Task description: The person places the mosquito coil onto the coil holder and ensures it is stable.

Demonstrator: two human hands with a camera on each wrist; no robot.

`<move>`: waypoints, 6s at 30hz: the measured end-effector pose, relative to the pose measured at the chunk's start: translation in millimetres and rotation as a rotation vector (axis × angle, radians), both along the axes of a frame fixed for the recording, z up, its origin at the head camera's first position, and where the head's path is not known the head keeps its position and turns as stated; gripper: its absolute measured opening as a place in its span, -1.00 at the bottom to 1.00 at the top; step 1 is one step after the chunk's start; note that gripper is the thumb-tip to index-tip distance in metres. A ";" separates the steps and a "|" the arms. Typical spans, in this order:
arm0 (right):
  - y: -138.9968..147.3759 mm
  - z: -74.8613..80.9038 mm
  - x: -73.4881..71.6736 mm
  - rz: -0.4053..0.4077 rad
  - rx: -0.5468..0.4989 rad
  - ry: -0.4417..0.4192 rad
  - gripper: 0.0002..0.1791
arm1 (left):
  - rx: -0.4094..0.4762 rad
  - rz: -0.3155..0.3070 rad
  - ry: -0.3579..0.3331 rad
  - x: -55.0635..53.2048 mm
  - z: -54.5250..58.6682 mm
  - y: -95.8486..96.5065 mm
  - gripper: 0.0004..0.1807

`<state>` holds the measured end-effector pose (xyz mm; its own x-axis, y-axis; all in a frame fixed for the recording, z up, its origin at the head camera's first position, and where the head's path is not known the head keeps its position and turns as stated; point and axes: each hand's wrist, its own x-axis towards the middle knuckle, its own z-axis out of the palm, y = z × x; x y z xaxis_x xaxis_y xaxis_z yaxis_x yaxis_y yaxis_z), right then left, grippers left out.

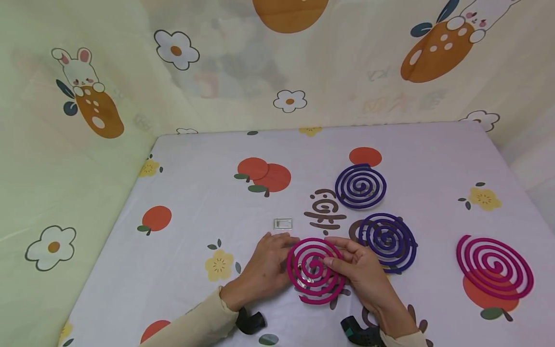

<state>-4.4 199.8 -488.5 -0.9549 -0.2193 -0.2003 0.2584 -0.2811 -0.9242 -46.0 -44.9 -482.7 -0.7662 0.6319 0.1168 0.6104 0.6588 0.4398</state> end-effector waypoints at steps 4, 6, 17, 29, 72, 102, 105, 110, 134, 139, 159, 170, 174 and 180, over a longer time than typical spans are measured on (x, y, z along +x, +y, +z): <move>0.4 1.1 -0.3 0.003 0.009 -0.002 -0.59 | -0.031 -0.043 -0.063 -5.8 4.2 -3.9 -0.62; 0.6 1.1 -0.2 0.002 0.016 -0.003 -0.58 | -0.054 -0.089 -0.106 -11.6 6.4 -6.4 -0.63; 0.8 1.1 0.7 0.008 0.041 0.004 -0.53 | -0.161 -0.270 -0.162 -35.6 9.3 -6.8 -0.70; 1.0 1.4 1.0 0.016 0.035 0.014 -0.54 | -0.060 -0.294 -0.149 -31.5 5.7 -3.7 -0.59; 0.8 1.1 0.7 0.024 0.064 0.013 -0.54 | 0.016 -0.327 -0.272 -28.7 8.7 -6.3 -0.96; 1.4 0.3 1.0 0.015 0.062 -0.009 -0.54 | -0.008 -0.312 -0.282 -26.1 6.0 -5.1 -0.84; 1.5 0.5 1.3 0.011 0.064 -0.014 -0.54 | -0.023 -0.330 -0.311 -27.9 7.6 -6.2 -0.85; 1.7 -0.3 1.7 0.008 0.063 -0.009 -0.54 | -0.036 -0.324 -0.305 -27.5 7.7 -6.2 -0.84; 3.0 -2.1 1.9 0.056 0.020 0.038 -0.49 | 0.057 -0.123 -0.127 -15.8 -0.5 0.8 -0.77; 2.5 -0.6 1.2 0.054 0.024 0.036 -0.49 | 0.008 -0.141 -0.050 -13.6 1.8 -9.9 -0.80; -3.4 8.6 -14.3 0.034 0.165 -0.107 -0.47 | -0.384 -0.288 -0.007 9.2 9.4 -40.5 -0.21; -8.4 7.3 -13.6 0.069 0.098 -0.066 -0.28 | -0.503 -0.263 -0.042 16.2 10.9 -36.0 -0.10; -10.3 5.4 -13.6 0.066 0.106 -0.049 -0.31 | -0.530 -0.252 -0.049 18.1 11.3 -34.9 -0.08; -14.9 5.3 -13.4 0.055 0.196 -0.020 -0.35 | -0.552 -0.245 -0.052 19.1 12.9 -33.6 -0.06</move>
<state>-17.8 184.9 -483.2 -0.9379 -0.2263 -0.2629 0.2871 -0.0812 -0.9545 -26.9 -78.5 -469.8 -0.5862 0.7474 -0.3126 0.7603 0.6408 0.1063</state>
